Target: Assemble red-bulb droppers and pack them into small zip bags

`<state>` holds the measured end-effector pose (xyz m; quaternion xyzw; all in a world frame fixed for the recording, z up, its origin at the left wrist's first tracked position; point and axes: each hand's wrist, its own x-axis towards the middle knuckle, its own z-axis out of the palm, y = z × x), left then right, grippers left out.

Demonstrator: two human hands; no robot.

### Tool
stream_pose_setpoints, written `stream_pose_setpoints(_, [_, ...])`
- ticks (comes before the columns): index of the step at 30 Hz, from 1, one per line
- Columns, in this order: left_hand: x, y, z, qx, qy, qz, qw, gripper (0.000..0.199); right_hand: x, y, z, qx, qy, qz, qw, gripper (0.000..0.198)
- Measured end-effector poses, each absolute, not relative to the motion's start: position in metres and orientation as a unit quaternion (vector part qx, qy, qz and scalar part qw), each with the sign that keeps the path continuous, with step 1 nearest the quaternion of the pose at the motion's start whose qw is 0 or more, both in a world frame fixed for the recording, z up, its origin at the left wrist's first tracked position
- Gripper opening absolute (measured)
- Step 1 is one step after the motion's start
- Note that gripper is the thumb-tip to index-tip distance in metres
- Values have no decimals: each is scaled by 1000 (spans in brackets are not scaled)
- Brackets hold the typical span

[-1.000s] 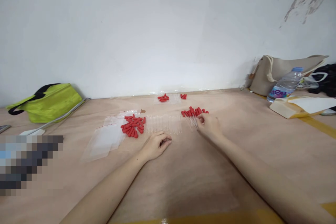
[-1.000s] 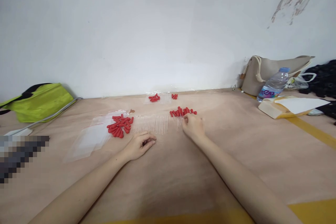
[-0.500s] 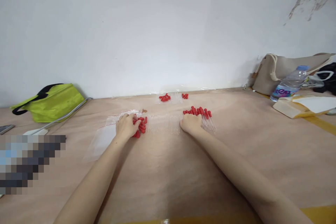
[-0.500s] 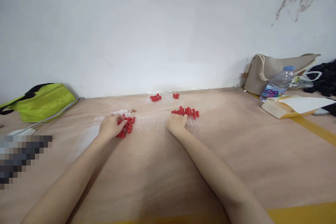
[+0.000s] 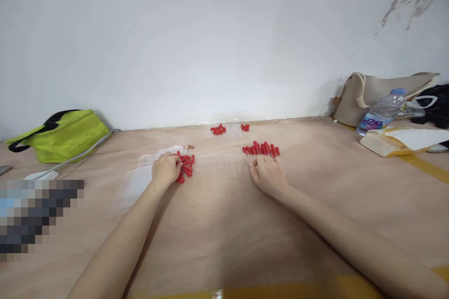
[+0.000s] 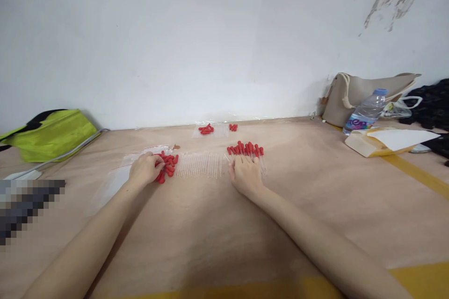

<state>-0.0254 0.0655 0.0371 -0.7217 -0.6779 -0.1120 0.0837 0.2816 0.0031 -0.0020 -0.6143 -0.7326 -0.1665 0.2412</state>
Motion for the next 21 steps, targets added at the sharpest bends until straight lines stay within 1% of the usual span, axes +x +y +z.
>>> stream_pose_setpoints(3, [-23,64,42,-723,-665,-153,103,16,291,-6,-13,-597,-736,-176,266,26])
stream_pose_setpoints(5, [-15,60,42,-734,-643,-199,87,13,293,-8,-17,-593,-737,-158,283,25])
stream_pose_setpoints(7, [0,52,37,-759,-597,-259,30,9,292,-7,-19,-576,-748,-125,305,22])
stream_pose_setpoints(9, [22,38,26,-779,-538,-319,-49,8,289,-6,-20,-541,-768,-86,332,19])
stream_pose_setpoints(11, [46,22,12,-784,-489,-367,-108,13,286,-6,-20,-506,-786,-55,352,23])
stream_pose_setpoints(13, [65,8,1,-809,-426,-375,-151,25,284,-8,-20,-479,-801,-42,356,26])
stream_pose_setpoints(14, [71,3,-3,-819,-406,-369,-167,27,283,-9,-19,-470,-808,-40,353,26])
stream_pose_setpoints(16, [78,-3,-7,-832,-380,-359,-185,25,282,-12,-17,-454,-820,-39,346,26])
stream_pose_setpoints(21, [75,-2,-4,-834,-379,-349,-197,22,280,-15,-14,-434,-832,-41,344,24])
